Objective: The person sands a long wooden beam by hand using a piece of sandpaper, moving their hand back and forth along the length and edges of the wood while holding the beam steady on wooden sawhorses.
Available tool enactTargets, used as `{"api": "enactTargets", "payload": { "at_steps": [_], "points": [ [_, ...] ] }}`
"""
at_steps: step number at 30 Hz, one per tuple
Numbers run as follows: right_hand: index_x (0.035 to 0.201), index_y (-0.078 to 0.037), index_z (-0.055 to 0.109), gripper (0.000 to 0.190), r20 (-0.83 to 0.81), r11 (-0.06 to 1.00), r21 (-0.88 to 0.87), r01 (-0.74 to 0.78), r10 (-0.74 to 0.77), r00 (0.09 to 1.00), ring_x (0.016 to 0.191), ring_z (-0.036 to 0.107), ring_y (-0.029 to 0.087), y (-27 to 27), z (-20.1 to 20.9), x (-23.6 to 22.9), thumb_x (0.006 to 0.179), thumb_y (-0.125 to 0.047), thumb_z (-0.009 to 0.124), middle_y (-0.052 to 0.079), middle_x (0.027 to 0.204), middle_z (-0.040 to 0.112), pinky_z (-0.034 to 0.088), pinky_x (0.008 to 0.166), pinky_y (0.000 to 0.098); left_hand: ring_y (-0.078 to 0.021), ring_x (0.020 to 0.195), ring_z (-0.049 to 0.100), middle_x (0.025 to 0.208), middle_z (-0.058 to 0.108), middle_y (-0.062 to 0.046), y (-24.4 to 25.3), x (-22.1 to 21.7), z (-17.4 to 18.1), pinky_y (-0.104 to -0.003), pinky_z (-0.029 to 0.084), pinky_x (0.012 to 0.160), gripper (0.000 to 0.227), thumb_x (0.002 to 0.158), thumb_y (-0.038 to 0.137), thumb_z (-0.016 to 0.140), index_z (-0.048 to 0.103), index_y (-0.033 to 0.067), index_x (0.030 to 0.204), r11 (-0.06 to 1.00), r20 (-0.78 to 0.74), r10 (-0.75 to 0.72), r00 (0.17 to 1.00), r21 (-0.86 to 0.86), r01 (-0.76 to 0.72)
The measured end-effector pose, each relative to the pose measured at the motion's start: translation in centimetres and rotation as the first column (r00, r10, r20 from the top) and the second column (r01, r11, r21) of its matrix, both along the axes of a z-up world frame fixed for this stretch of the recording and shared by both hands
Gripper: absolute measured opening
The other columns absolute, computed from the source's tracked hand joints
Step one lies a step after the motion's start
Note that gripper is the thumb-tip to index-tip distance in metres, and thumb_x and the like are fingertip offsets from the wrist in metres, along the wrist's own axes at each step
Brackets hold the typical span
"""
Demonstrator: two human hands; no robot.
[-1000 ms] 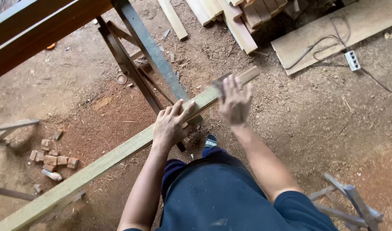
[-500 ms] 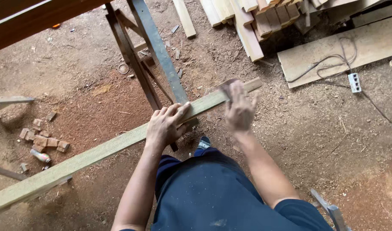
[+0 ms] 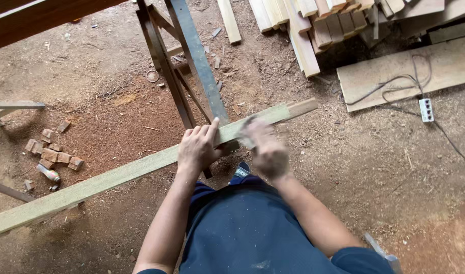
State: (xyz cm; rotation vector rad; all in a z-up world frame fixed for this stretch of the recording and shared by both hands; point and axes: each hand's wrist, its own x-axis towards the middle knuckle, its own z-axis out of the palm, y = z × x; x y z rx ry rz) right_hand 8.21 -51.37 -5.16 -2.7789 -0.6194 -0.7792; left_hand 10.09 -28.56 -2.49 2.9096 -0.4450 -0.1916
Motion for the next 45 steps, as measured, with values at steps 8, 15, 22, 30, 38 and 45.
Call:
{"api": "enactTargets", "payload": {
  "at_steps": [8, 15, 22, 30, 38, 45],
  "points": [
    [0.122, -0.008, 0.067, 0.04, -0.014, 0.965, 0.086, -0.247, 0.249, 0.968, 0.115, 0.074, 0.029, 2.2, 2.5, -0.5, 0.112, -0.019, 0.029, 0.015, 0.12, 0.074, 0.034, 0.119, 0.0577, -0.0254, 0.096, 0.067, 0.105, 0.07, -0.011, -0.2, -0.3, -0.7, -0.041, 0.052, 0.081, 0.077, 0.076, 0.044, 0.082, 0.054, 0.0058, 0.136, 0.996, 0.128, 0.015, 0.992, -0.092, -0.003],
    [0.116, -0.004, 0.074, 0.04, -0.31, 0.988, 0.105, 0.112, -0.074, 0.948, 0.057, 0.069, 0.021, 1.3, 4.6, 3.2, 0.114, -0.022, 0.039, 0.016, 0.091, 0.077, 0.054, 0.073, 0.0348, -0.0246, 0.096, 0.066, 0.106, 0.069, -0.011, 0.7, -0.6, -1.6, -0.038, 0.052, 0.081, 0.081, 0.07, 0.037, 0.083, 0.052, 0.0048, 0.138, 1.0, 0.087, -0.005, 0.996, -0.007, 0.005],
    [0.116, -0.003, 0.064, 0.034, 0.121, 0.971, -0.164, 0.175, -0.157, 0.98, 0.073, 0.072, 0.024, -0.2, 4.1, 3.2, 0.115, -0.02, 0.034, 0.022, 0.094, 0.075, 0.052, 0.105, 0.0504, -0.0255, 0.093, 0.066, 0.105, 0.069, -0.012, 0.7, -0.6, -1.3, -0.039, 0.052, 0.082, 0.087, 0.068, 0.039, 0.084, 0.05, 0.0043, 0.14, 1.0, 0.133, -0.015, 0.991, -0.001, 0.015],
    [0.135, -0.004, 0.065, 0.039, -0.011, 0.978, -0.011, -0.21, 0.21, 0.978, 0.119, 0.071, 0.027, 3.9, -1.3, -0.3, 0.12, -0.013, 0.03, 0.014, 0.121, 0.076, 0.037, 0.117, 0.045, -0.0174, 0.115, 0.062, 0.136, 0.063, -0.005, 1.3, -0.7, -2.5, -0.031, 0.049, 0.095, 0.095, 0.08, 0.02, 0.077, 0.036, 0.011, 0.165, 0.991, 0.157, -0.086, 0.984, 0.114, 0.068],
    [0.133, -0.01, 0.062, 0.048, 0.102, 0.93, -0.143, 0.337, -0.325, 0.94, 0.128, 0.07, 0.033, -1.2, 0.0, 3.2, 0.121, -0.039, 0.026, 0.015, 0.136, 0.066, 0.026, 0.118, 0.0675, -0.028, 0.15, 0.016, 0.159, 0.024, -0.016, 7.2, -4.4, 2.5, -0.048, 0.007, 0.124, 0.113, 0.07, 0.07, 0.075, 0.024, 0.0108, 0.153, 0.97, 0.011, 0.24, 0.971, -0.029, -0.24],
    [0.134, -0.007, 0.064, 0.045, -0.095, 0.909, 0.063, -0.412, 0.416, 0.904, 0.131, 0.066, 0.027, 13.9, -1.4, -3.2, 0.104, -0.015, 0.031, 0.014, 0.142, 0.063, 0.02, 0.126, 0.0441, -0.0275, 0.152, 0.026, 0.159, 0.035, -0.014, 14.6, -8.1, 2.2, -0.044, 0.013, 0.127, 0.112, 0.068, 0.06, 0.077, 0.029, 0.0101, 0.156, 0.959, -0.039, 0.278, 0.96, 0.061, -0.276]
  ]
}}
